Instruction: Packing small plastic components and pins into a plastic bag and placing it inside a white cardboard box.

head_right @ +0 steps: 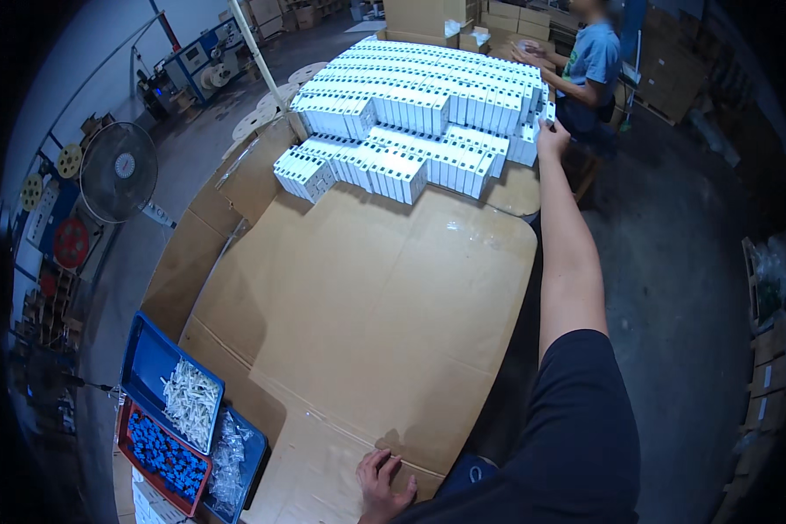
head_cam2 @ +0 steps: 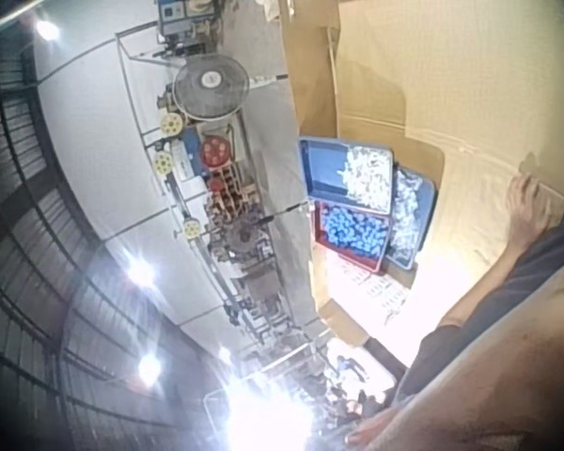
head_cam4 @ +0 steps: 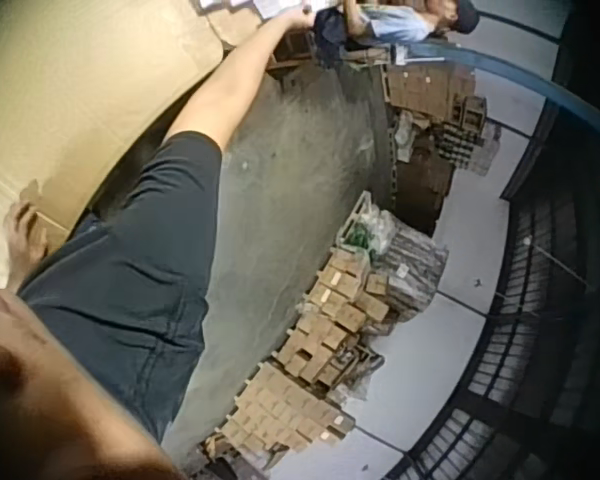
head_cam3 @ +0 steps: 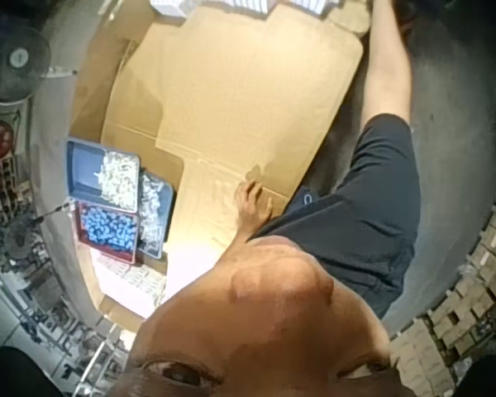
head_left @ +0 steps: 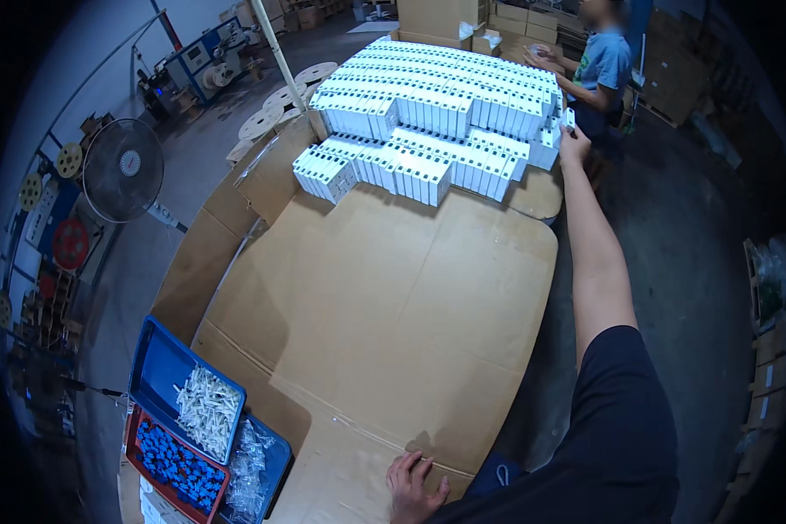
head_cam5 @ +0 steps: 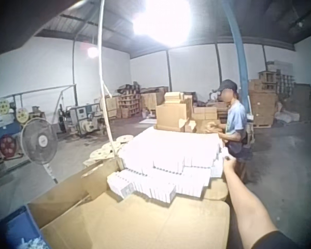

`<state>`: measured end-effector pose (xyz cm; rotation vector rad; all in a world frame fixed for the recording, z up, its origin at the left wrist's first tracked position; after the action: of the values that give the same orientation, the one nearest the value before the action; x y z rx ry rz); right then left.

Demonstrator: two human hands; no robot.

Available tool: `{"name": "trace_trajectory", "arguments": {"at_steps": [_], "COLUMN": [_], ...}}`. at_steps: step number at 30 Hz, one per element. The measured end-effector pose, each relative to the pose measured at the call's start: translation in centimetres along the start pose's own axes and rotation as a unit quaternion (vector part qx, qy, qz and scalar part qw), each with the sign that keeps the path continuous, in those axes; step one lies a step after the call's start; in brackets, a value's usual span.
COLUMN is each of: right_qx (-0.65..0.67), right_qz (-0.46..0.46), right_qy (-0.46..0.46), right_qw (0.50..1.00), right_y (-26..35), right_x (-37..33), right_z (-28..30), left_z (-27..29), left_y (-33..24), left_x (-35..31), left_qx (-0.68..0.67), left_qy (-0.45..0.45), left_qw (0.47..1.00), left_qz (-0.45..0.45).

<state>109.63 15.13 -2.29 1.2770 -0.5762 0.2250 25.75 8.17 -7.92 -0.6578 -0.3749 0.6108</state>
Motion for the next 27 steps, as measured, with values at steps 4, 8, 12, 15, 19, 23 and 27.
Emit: {"name": "trace_trajectory", "arguments": {"at_steps": [4,8,12,15,19,23,27], "right_qx": [-0.003,-0.075,-0.066,-0.044,-0.002,0.073,-0.083], "right_qz": [0.02,-0.059,-0.08,-0.142,-0.07,-0.077,0.054], "right_qy": [0.056,0.163,0.18,0.224,0.149,0.154,0.221], "right_qw": [0.998,0.982,0.978,0.963,0.986,0.982,0.97], "right_y": [-0.8,-1.5,0.3,0.5,-4.7,-4.2,4.5], "right_x": [1.0,1.6,-1.0,-3.9,8.0,2.0,-9.7], "right_z": [-2.6,-4.4,-5.4,-7.4,-0.2,-1.6,-2.4], "left_z": [-0.6,-0.8,-0.3,0.1,-1.3,-1.0,0.7], "left_y": [0.5,0.6,0.5,1.0,0.8,1.3,1.0], "left_x": [0.1,0.2,0.6,0.1,0.9,0.3,-0.5], "left_qx": [-0.011,-0.015,0.008,0.026,-0.031,-0.021,0.028], "left_qy": [-0.011,-0.014,-0.014,-0.024,-0.007,-0.031,-0.084], "left_qw": [1.0,1.0,1.0,0.999,0.999,0.999,0.996], "left_qz": [-0.005,-0.007,0.004,0.018,-0.03,-0.018,0.013]}}
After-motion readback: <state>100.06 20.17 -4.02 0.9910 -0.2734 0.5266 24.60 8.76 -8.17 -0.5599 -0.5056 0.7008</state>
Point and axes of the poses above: each hand's wrist, its own x-axis towards the middle knuckle, its own z-axis out of the back of the hand, y = z × x, the point moved 5 cm from there along x, towards the middle knuckle
